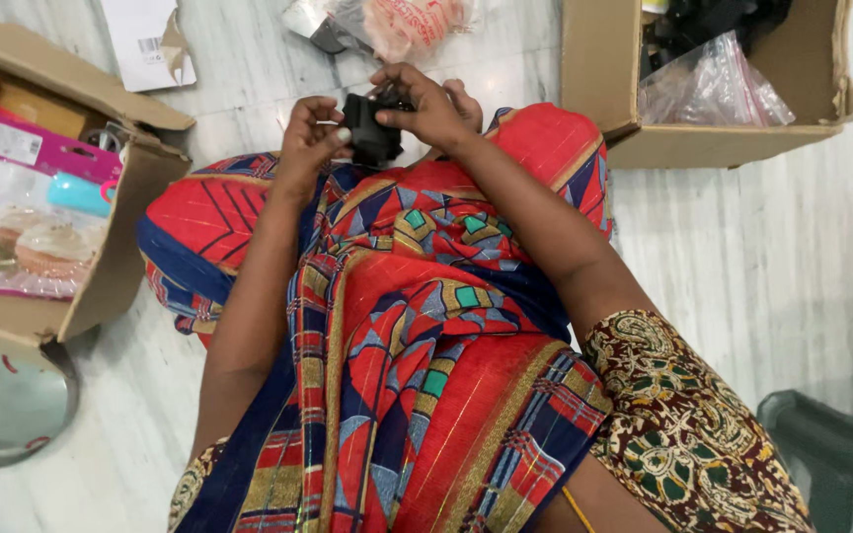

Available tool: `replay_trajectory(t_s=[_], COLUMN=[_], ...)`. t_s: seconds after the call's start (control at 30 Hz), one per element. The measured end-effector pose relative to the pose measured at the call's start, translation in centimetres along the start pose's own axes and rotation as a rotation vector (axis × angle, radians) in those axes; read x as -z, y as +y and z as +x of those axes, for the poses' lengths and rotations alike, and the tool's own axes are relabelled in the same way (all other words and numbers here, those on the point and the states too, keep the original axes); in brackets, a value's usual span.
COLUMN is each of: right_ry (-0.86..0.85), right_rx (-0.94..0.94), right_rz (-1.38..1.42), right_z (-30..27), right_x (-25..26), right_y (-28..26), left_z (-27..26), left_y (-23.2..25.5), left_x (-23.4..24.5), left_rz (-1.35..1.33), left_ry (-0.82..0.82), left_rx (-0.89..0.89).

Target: The person sits on the floor and handles several black plastic camera mounts and straps. They pick up individual mounts, examine them, and attempt to connect or adjust parts by hand. The person also picks up a pair of scissors and places them back down. The task involves sorting and manipulating the mounts without completing a final assembly.

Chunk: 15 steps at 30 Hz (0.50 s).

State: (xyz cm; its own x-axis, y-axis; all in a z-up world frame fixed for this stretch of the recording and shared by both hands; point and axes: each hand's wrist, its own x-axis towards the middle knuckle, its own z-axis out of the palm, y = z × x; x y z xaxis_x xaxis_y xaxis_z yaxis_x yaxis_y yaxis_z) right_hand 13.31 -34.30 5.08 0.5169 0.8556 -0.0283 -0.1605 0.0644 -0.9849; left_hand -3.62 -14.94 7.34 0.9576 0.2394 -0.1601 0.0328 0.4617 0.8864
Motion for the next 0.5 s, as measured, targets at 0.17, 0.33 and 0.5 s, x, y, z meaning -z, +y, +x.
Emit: replay_trajectory(t_s=[0.17,0.33,0.5], right_ry=[-0.098,-0.029,0.007], right_rx=[0.158,0.325,0.316], right_rz=[-0.212,-0.495,-0.493], right_z=[-1.3,-1.3,-1.6], right_x=[-1.4,-1.6,-2.1], right_y=[-1.7,-4.5,-5.5], left_z=[-0.2,0.7,0.9], left_y=[-2.4,-4.6,-4.8], left_x=[-0.3,0.7,1.4], left_rz=[0.399,0.377,0.308], left_ry=[-0.086,0.049,0.054], left_rx=[-0.106,-0.067,-0.109])
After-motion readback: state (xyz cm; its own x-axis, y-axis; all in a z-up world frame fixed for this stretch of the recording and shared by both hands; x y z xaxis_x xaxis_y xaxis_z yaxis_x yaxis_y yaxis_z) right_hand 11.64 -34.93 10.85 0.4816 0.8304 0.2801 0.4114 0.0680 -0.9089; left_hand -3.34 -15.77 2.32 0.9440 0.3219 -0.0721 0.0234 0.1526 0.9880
